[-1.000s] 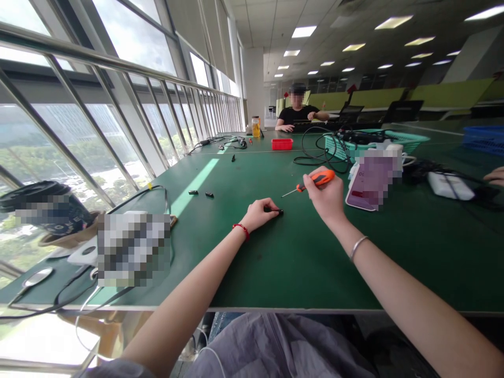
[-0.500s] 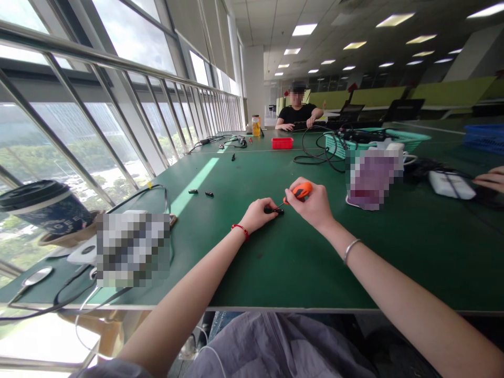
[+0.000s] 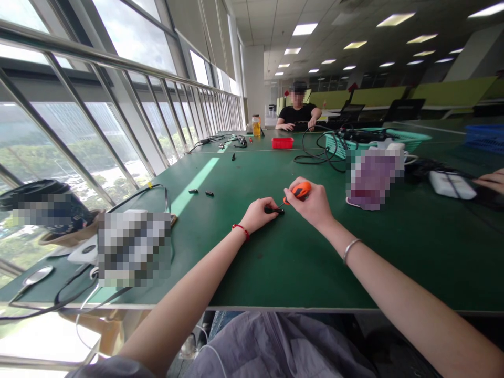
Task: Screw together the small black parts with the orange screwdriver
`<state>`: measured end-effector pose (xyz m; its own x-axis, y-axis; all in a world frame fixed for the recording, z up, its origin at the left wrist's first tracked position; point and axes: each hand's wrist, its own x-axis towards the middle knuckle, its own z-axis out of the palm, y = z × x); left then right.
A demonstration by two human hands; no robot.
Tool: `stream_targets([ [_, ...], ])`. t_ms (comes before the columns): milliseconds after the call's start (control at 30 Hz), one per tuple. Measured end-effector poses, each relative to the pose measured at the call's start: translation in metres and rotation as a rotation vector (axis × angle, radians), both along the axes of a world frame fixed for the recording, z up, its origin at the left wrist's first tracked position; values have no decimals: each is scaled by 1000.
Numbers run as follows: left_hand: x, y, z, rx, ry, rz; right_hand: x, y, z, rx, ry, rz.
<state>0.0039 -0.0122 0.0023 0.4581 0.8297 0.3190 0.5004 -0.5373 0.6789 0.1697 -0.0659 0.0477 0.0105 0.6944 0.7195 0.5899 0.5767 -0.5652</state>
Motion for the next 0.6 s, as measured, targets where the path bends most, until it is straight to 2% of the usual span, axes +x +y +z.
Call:
stream_targets([
  [300,2,0,-2,40,22,31,-2,-1,2,-46,3,11],
  [433,2,3,-3,10,0,29,-3,-3,4,-73,4,33],
  [600,1,3,-2,-19,-22,22,-5,-3,5,-128,35,-11],
])
